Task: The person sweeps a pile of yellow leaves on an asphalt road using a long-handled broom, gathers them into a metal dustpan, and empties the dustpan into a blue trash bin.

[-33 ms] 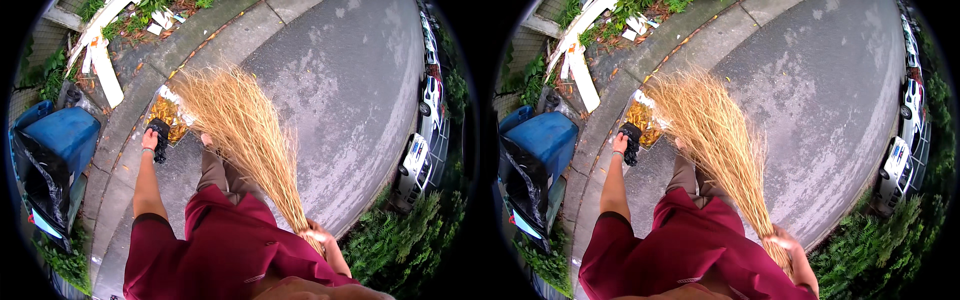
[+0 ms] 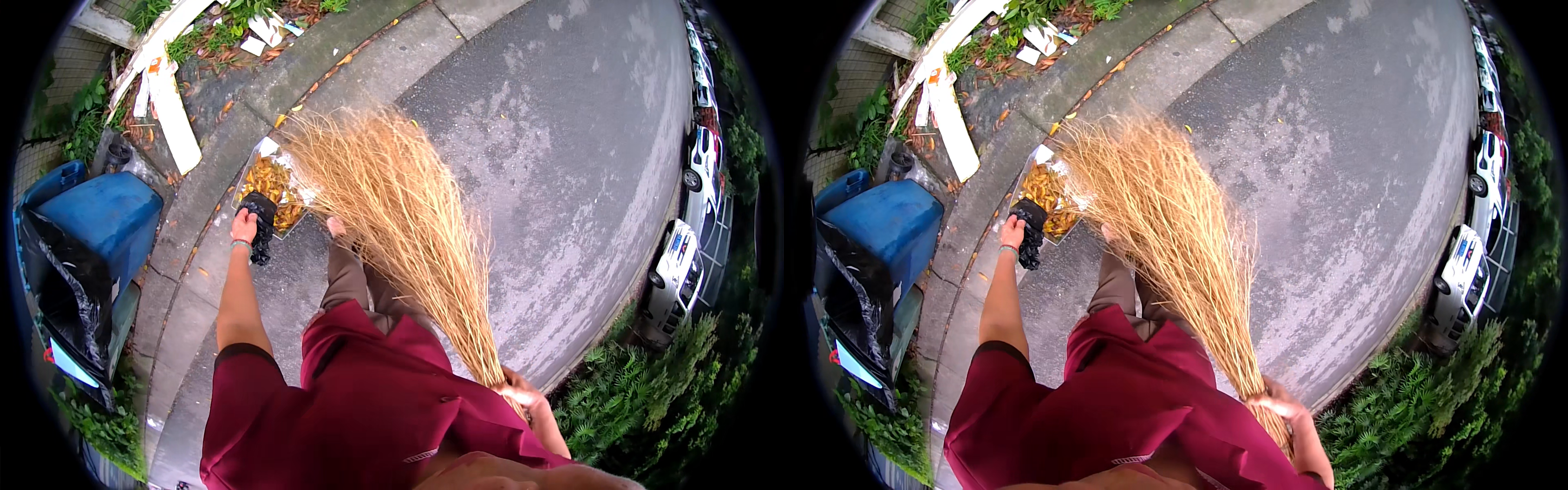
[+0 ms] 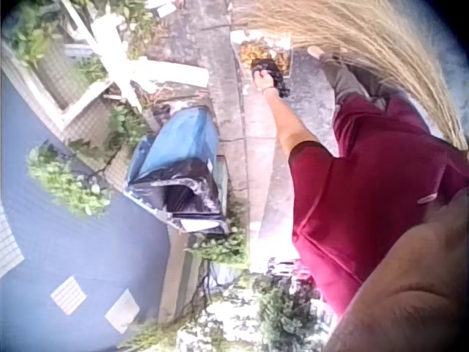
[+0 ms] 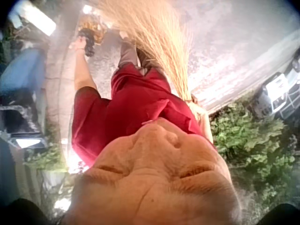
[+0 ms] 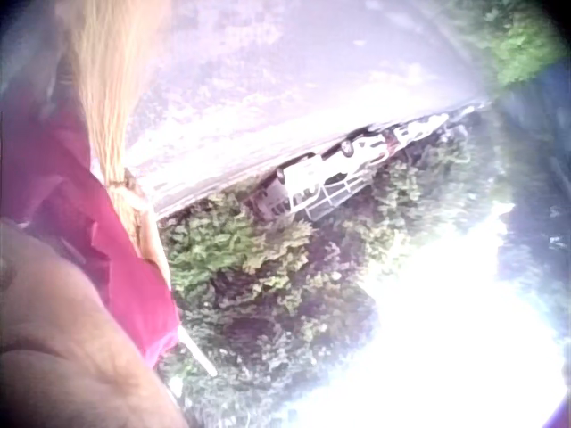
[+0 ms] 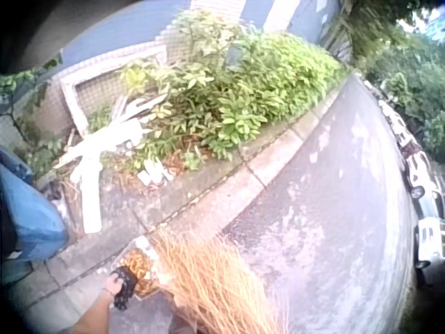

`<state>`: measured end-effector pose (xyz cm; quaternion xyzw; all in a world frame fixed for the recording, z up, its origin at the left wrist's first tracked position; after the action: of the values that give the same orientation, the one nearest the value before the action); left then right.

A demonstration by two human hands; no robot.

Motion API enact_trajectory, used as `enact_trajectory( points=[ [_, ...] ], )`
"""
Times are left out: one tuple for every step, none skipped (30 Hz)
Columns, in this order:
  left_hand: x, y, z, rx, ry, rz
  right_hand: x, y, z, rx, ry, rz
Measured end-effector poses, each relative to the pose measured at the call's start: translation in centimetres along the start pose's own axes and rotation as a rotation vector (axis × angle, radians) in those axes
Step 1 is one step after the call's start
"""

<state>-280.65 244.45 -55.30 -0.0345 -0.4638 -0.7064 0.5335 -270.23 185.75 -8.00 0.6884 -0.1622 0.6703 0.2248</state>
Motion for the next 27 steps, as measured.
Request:
enact_trajectory(
  points=[
    [0.5,0.8,0.3,-0.009,-0.004,-0.002,1.7,0.0,-0.9,-0.083,0.016,0.063],
    [0.7,0.9,0.3,-0.080,-0.082,0.053,1.8,1.4,-1.4,-0.216,0.007,0.122],
    [0.7,1.2,0.3,-0.071,-0.090,0.050,1.4,1.8,-1.8,-0.274,0.015,0.108],
    [0.9,1.3,0.2,-0.061,-0.097,0.048,1.1,2.1,-2.0,-0.328,0.022,0.093],
    [1.1,1.3,0.2,-0.050,-0.101,0.049,0.5,2.6,-2.2,-0.380,0.029,0.078],
    [0.5,-0.6,0.2,-0.119,-0.024,-0.005,-1.3,3.7,-1.7,-0.403,0.101,0.111],
    [0.6,-0.3,0.2,-0.124,-0.081,0.023,-1.4,0.5,-2.5,-0.552,0.046,0.108],
    [0.2,-0.3,0.1,-0.124,-0.085,0.016,-3.9,0.6,-2.7,-0.646,-0.086,0.115],
    [-0.2,-0.1,0.0,-0.125,-0.090,0.009,-7.2,1.1,-2.9,-0.740,-0.221,0.122],
    [-0.1,0.5,-0.2,-0.114,-0.107,0.025,-10.0,0.3,-2.0,-0.711,-0.097,0.102],
    [0.3,0.8,-0.1,-0.103,-0.128,0.049,-12.2,-1.2,-1.5,-0.677,0.028,0.073],
    [-0.7,-2.2,-0.3,-0.087,-0.046,0.009,-14.0,-3.5,-1.2,-0.622,0.042,0.092],
    [-0.9,-2.2,-0.5,-0.065,-0.064,0.010,-15.6,-5.3,-1.2,-0.581,0.071,0.103],
    [-0.6,-1.9,-0.5,-0.045,-0.085,0.013,-17.0,-6.6,-1.7,-0.513,0.036,0.110],
    [-0.3,-1.3,-0.6,-0.024,-0.104,0.017,-18.5,-7.0,-2.2,-0.443,0.000,0.117],
    [0.1,0.1,-0.1,-0.053,-0.060,-0.081,-19.1,-7.1,-3.0,-0.270,0.047,0.093],
    [0.1,0.8,0.0,-0.102,-0.109,-0.055,-18.8,-7.1,-4.3,-0.239,0.003,0.119],
    [0.4,2.1,0.5,-0.151,-0.159,-0.022,-17.2,-7.0,-4.7,-0.120,-0.007,0.128],
    [0.8,2.8,0.4,-0.192,-0.209,0.003,-16.0,-6.5,-5.0,-0.001,-0.009,0.143],
    [0.9,1.6,0.4,-0.139,-0.120,-0.049,-15.6,-3.6,-5.4,0.054,-0.042,0.135],
    [1.2,1.6,0.5,-0.127,-0.100,-0.048,-13.6,-2.1,-5.4,0.095,-0.064,0.148],
    [0.5,-0.2,0.6,-0.119,-0.057,-0.072,-10.7,-1.0,-5.5,0.076,-0.067,0.168],
    [-0.3,-1.7,0.4,-0.111,-0.016,-0.104,-10.1,4.5,-5.7,0.131,-0.041,0.112],
    [-0.2,-0.4,0.4,-0.152,-0.051,-0.108,-5.9,3.7,-6.8,0.046,-0.176,0.077],
    [-0.9,-1.3,0.4,-0.174,-0.126,-0.108,-4.0,6.0,-7.6,0.069,-0.160,0.090],
    [-0.1,-0.7,0.5,-0.172,-0.116,-0.142,-3.6,9.4,-9.0,-0.078,-0.137,0.138],
    [0.6,0.3,0.8,-0.170,-0.104,-0.179,-3.2,12.7,-10.6,-0.229,-0.122,0.190]
  ],
)
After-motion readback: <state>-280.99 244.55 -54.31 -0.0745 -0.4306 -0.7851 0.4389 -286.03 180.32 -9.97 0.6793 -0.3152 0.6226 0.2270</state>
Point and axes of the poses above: each hand's wrist, its own x-axis away from the middle knuckle, its own z-axis out of the back of the hand, y = z × x, the point moved 6 cm from there along -x, towards the middle knuckle, and after that the axes turned 11 degrees about x, right-handed, at the moved point
